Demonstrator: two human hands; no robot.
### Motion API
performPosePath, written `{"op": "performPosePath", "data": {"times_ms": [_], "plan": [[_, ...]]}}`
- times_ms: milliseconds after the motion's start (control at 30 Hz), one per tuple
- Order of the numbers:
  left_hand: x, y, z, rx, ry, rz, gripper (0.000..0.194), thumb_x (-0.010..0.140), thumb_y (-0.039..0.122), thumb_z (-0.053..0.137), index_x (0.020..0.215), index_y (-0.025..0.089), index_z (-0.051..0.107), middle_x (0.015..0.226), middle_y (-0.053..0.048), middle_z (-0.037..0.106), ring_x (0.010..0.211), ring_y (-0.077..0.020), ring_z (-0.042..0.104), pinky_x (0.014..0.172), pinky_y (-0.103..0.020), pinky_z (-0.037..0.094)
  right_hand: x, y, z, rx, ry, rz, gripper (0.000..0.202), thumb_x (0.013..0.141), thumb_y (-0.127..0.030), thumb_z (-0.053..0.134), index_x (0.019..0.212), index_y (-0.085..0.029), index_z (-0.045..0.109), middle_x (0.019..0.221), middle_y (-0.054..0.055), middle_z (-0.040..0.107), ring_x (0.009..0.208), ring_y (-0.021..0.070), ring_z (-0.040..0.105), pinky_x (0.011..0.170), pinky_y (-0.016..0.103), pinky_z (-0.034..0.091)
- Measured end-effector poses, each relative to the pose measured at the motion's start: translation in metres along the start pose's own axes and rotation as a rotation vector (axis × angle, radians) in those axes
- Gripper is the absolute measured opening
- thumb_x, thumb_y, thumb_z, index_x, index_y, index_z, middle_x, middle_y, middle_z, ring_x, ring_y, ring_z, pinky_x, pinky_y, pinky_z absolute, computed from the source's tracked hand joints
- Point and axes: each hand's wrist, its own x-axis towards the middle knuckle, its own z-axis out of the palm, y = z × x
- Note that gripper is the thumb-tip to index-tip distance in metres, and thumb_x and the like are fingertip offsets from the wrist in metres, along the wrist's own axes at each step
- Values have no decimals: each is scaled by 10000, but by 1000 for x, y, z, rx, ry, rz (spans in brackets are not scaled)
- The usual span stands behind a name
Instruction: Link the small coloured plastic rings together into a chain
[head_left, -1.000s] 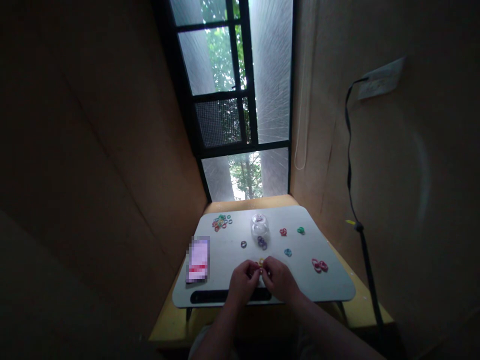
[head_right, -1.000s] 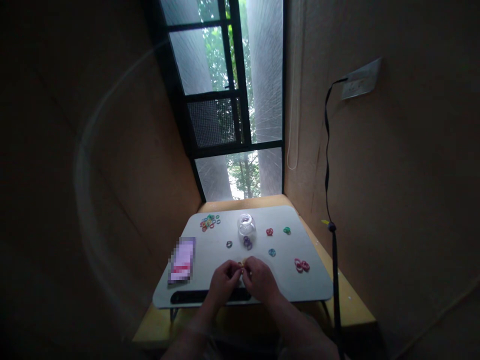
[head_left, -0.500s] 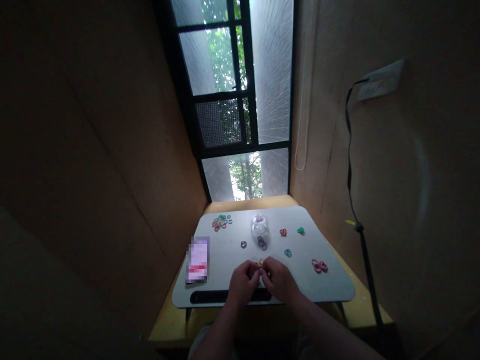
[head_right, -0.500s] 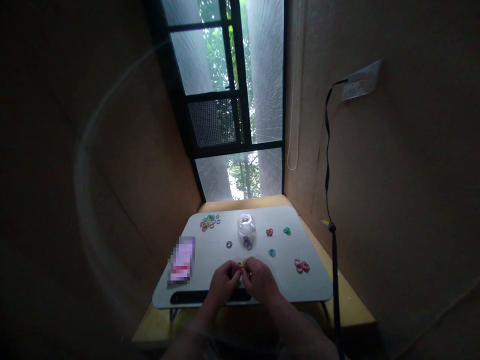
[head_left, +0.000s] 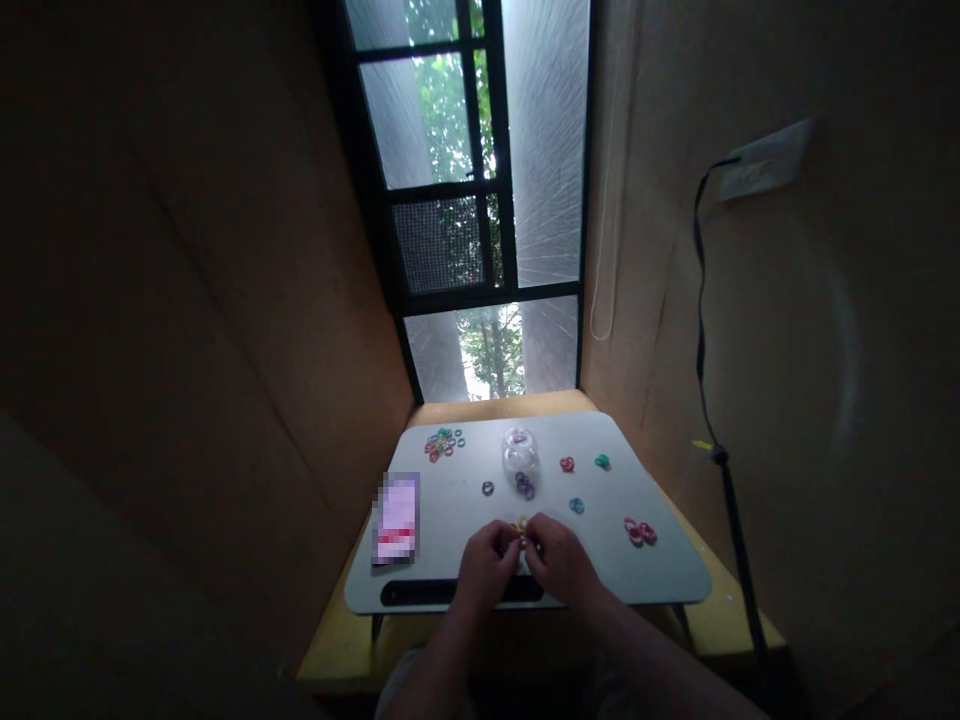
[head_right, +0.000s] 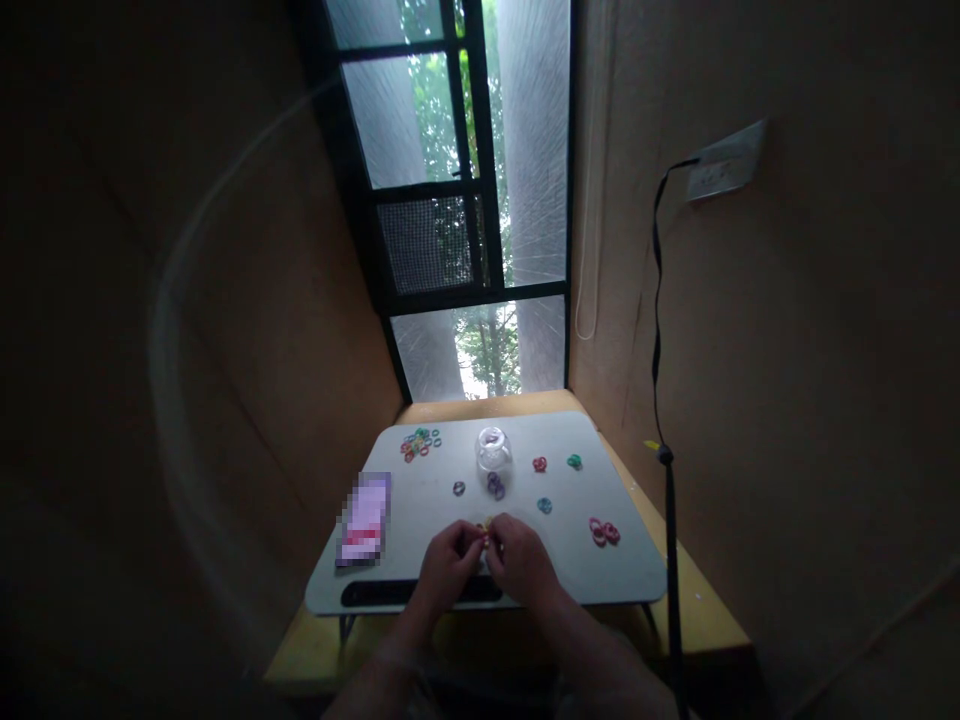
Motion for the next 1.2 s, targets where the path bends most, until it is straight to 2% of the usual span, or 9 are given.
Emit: {"op": "performPosePath", "data": {"times_ms": [1200], "plan": [[0, 2, 0, 27, -7, -2, 148, 802, 292, 567, 821, 176, 657, 699, -3, 637, 615, -129, 540, 590, -233, 392, -1, 2, 1, 6, -16, 13, 89, 794, -130, 472, 755, -208, 455, 713, -2, 527, 656, 148, 486, 616, 257, 329]]}}
